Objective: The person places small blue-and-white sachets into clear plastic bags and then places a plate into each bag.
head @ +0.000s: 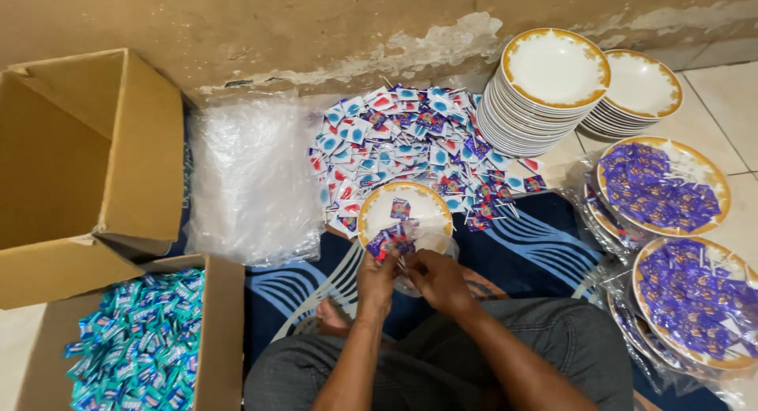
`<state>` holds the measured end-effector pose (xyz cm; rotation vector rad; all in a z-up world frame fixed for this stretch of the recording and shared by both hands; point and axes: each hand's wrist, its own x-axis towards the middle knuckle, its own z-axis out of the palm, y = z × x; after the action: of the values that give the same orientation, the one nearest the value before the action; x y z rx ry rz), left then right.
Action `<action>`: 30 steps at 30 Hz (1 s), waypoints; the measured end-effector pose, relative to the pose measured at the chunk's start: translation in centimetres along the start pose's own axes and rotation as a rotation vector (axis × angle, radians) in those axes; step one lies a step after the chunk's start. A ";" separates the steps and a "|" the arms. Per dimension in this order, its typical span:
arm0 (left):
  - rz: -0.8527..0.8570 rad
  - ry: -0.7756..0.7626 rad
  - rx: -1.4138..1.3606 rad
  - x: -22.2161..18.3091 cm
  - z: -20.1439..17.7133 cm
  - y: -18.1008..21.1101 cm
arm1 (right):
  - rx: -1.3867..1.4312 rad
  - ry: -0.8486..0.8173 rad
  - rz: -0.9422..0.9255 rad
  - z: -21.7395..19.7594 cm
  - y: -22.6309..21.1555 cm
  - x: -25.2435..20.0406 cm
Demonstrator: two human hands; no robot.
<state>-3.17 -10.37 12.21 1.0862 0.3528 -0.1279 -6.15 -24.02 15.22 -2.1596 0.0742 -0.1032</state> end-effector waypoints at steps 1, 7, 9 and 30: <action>0.004 0.014 -0.033 -0.2 0.1 0.5 | -0.039 -0.041 0.038 -0.3 0.9 0.5; -0.002 0.062 -0.123 0.0 0.4 1.6 | -0.352 0.109 0.086 -6.3 11.6 8.4; -0.018 0.066 -0.127 -0.3 0.6 1.8 | -0.458 0.129 0.097 -7.5 17.6 9.6; -0.008 0.048 0.001 -1.0 0.9 1.8 | -0.285 0.109 0.479 -9.2 15.0 4.2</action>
<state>-3.43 -10.39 14.40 1.0900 0.4001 -0.1089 -3.15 -40.37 8.08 -2.3549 0.7003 0.0718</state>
